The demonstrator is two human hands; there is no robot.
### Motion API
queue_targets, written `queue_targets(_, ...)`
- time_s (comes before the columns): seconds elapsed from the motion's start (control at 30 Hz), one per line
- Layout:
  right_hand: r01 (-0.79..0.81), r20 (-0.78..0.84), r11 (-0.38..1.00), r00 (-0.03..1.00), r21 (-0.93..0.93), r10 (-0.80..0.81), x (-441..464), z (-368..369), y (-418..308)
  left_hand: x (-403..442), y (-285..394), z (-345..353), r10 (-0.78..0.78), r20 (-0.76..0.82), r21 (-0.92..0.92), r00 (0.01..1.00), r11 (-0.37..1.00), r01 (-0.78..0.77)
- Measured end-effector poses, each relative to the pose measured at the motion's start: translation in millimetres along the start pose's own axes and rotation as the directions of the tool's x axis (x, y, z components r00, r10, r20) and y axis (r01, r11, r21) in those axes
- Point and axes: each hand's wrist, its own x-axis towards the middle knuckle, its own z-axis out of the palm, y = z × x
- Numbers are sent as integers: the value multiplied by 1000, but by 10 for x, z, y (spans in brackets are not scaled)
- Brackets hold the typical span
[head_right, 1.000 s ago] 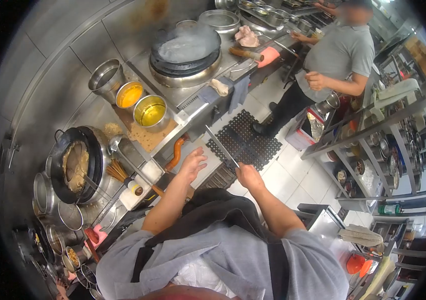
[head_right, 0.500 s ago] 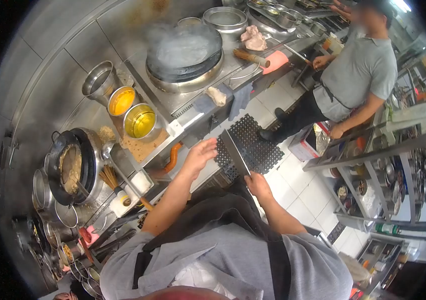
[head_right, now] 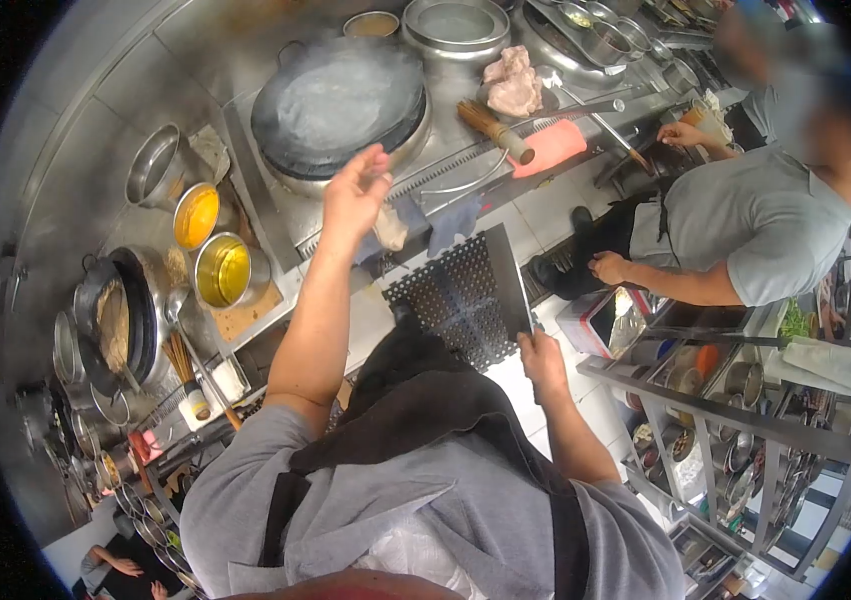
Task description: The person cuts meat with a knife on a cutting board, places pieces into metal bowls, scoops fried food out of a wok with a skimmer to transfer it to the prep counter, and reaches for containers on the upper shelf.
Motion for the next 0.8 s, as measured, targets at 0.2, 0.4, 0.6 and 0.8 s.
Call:
queue_targets(0.2,150,-162,985,978,91,-134,621,-165,-51,1259,515,151,273,-10,310,962,915,-257)
queue_targets(0.4,43,-133,965,991,259,-9,907,-377,-632,2404,914,817,495,137,425,858,753,-503)
queue_targets(0.6,14,-105,982,994,189,6,1607,-481,-374,3734,733,1875,337,418,669,844,514,-537)
queue_targets(0.8,121,-18,993,993,-3,-121,2374,-908,-361,4885,49,3359,-32,423,817,905,445,-367)
